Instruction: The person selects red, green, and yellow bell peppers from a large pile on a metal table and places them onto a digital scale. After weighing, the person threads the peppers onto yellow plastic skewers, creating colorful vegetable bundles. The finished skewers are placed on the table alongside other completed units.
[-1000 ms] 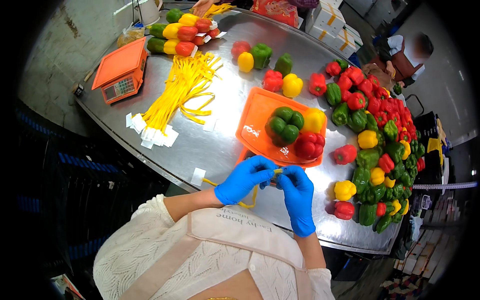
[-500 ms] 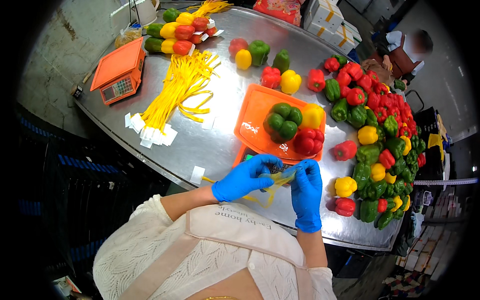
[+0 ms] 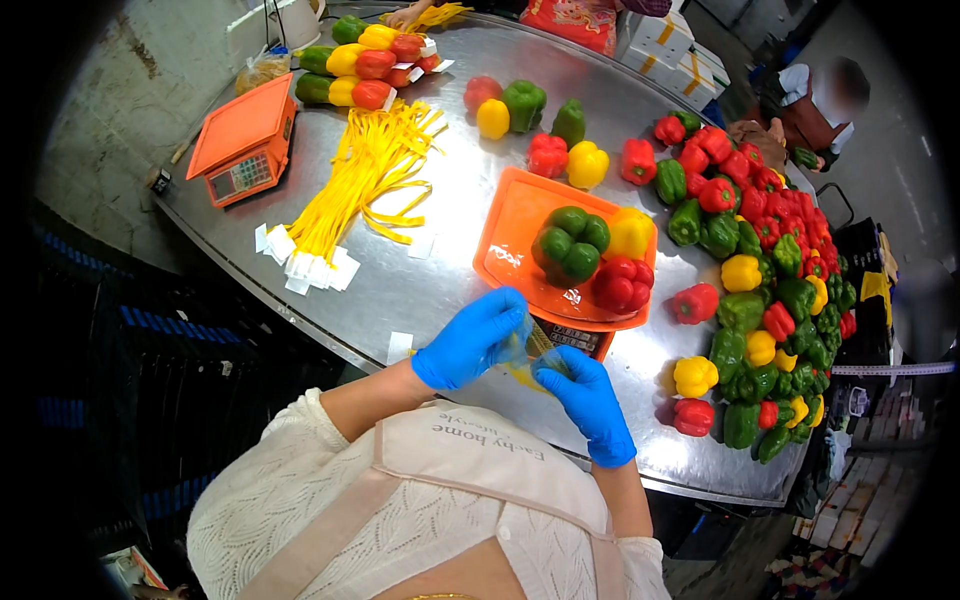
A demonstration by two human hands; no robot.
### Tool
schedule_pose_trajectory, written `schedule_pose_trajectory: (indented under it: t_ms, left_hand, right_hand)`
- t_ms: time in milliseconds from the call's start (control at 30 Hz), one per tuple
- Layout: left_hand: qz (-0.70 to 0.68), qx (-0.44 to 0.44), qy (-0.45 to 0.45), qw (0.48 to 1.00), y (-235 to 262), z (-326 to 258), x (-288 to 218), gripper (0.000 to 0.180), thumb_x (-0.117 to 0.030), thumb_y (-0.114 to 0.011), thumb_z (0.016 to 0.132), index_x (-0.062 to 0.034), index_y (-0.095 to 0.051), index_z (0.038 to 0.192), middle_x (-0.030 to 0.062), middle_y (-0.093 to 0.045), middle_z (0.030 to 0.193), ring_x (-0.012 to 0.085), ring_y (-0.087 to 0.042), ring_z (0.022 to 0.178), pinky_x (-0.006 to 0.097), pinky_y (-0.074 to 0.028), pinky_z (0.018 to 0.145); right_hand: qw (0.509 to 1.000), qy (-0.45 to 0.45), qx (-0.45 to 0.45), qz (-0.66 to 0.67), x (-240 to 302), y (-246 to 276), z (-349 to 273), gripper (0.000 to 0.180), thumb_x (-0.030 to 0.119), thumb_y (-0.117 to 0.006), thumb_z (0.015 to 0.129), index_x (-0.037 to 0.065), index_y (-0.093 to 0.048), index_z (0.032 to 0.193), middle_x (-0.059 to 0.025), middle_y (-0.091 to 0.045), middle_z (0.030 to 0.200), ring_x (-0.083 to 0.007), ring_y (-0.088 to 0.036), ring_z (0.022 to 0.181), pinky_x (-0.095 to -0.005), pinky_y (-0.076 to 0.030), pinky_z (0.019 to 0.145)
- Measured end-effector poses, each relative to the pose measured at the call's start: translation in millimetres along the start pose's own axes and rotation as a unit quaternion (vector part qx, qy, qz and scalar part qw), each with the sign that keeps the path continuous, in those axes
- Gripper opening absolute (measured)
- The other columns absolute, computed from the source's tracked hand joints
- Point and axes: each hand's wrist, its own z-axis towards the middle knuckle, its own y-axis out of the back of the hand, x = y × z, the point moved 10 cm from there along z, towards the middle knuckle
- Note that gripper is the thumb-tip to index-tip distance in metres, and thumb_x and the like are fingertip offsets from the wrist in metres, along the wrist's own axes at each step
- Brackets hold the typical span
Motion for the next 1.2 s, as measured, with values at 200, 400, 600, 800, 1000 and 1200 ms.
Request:
schedule_pose_trajectory:
  t_ms: [200, 400, 600, 800, 1000, 1200]
  left_hand:
    - [0.323, 0.069, -0.082, 0.94, -26, -8, -5, 0.029, -0.021, -0.057, 0.097, -0.0054, -0.054, 0.122, 0.0043, -0.062, 0.096, 0.0144, -0.06, 0.087, 0.029, -0.049, 0.077]
    - [0.053, -0.005, 0.006, 0.999, -2, -1, -3, 0.03, -0.022, -0.058, 0.097, -0.0051, -0.054, 0.121, 0.0053, -0.062, 0.098, 0.0171, -0.062, 0.086, 0.03, -0.05, 0.077]
    - [-0.038, 0.051, 0.032, 0.997, -10, -6, -7, 0.032, -0.027, -0.059, 0.097, -0.004, -0.055, 0.118, 0.0073, -0.059, 0.105, 0.0159, -0.06, 0.091, 0.029, -0.05, 0.075]
    - [0.335, 0.081, -0.014, 0.939, -26, -10, -11, 0.032, -0.024, -0.062, 0.092, -0.0022, -0.059, 0.115, 0.0072, -0.06, 0.104, 0.0156, -0.059, 0.089, 0.028, -0.049, 0.076]
    - [0.058, -0.008, 0.009, 0.998, 2, 3, -3, 0.023, -0.013, -0.056, 0.094, -0.0018, -0.058, 0.113, 0.0057, -0.059, 0.104, 0.0144, -0.058, 0.089, 0.029, -0.049, 0.075]
    - [-0.088, 0.07, 0.066, 0.991, -14, -4, 5, 0.021, -0.013, -0.056, 0.093, -0.0043, -0.056, 0.112, 0.0042, -0.057, 0.102, 0.0123, -0.056, 0.086, 0.027, -0.047, 0.073]
  right_hand:
    - [0.92, 0.092, -0.091, 0.369, 15, 28, -2, 0.025, 0.024, -0.053, 0.099, 0.009, -0.055, 0.119, -0.0027, -0.061, 0.093, -0.0155, -0.055, 0.083, -0.0314, -0.044, 0.073]
    - [0.903, 0.029, 0.065, 0.424, 5, -4, 1, 0.027, 0.03, -0.055, 0.097, 0.01, -0.054, 0.116, 0.0011, -0.053, 0.081, -0.0092, -0.044, 0.063, -0.0256, -0.037, 0.058]
    - [0.994, 0.002, -0.102, 0.026, -5, 24, 5, 0.013, 0.011, -0.062, 0.089, 0.002, -0.066, 0.098, -0.0038, -0.061, 0.079, -0.0095, -0.052, 0.064, -0.0227, -0.041, 0.057]
    - [0.897, 0.061, -0.117, 0.423, 10, 29, 0, 0.032, 0.018, -0.058, 0.094, 0.005, -0.053, 0.123, -0.0066, -0.061, 0.105, -0.013, -0.057, 0.075, -0.0286, -0.048, 0.064]
    - [0.955, -0.017, 0.053, 0.292, 0, 1, 0, 0.033, 0.019, -0.061, 0.092, 0.007, -0.055, 0.123, -0.0021, -0.061, 0.097, -0.0107, -0.055, 0.073, -0.0247, -0.045, 0.06]
    - [0.988, 0.011, -0.074, 0.136, -12, 20, 8, 0.024, 0.01, -0.06, 0.091, 0.004, -0.061, 0.114, -0.0061, -0.063, 0.099, -0.013, -0.059, 0.082, -0.0266, -0.049, 0.072]
